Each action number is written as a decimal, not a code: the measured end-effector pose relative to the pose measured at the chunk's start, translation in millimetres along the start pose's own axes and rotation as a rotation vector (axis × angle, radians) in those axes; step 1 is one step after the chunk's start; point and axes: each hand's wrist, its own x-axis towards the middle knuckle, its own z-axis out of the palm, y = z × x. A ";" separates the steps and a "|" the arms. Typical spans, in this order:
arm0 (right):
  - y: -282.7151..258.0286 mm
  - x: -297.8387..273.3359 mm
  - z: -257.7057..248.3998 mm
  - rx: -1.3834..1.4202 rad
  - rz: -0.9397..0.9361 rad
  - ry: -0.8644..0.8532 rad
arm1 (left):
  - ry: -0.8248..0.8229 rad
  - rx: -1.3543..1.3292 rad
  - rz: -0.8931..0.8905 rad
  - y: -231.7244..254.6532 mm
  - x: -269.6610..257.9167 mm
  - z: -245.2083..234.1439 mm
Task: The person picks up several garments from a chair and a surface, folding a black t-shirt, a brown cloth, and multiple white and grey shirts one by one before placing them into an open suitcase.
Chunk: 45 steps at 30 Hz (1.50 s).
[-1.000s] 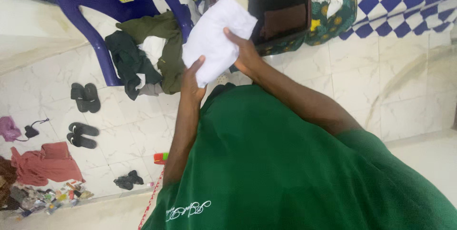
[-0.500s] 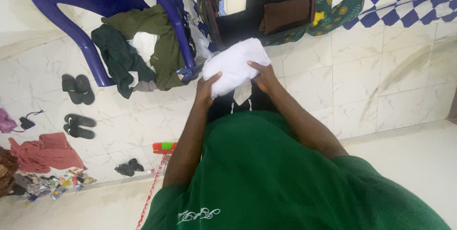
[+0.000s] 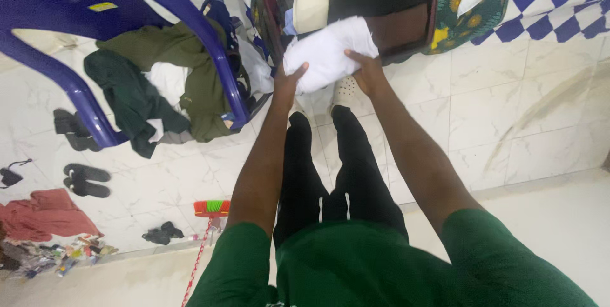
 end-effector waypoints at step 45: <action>24.6 247.7 -80.2 -2.349 -0.472 -0.190 | -0.180 1.307 0.481 -85.7 213.8 30.4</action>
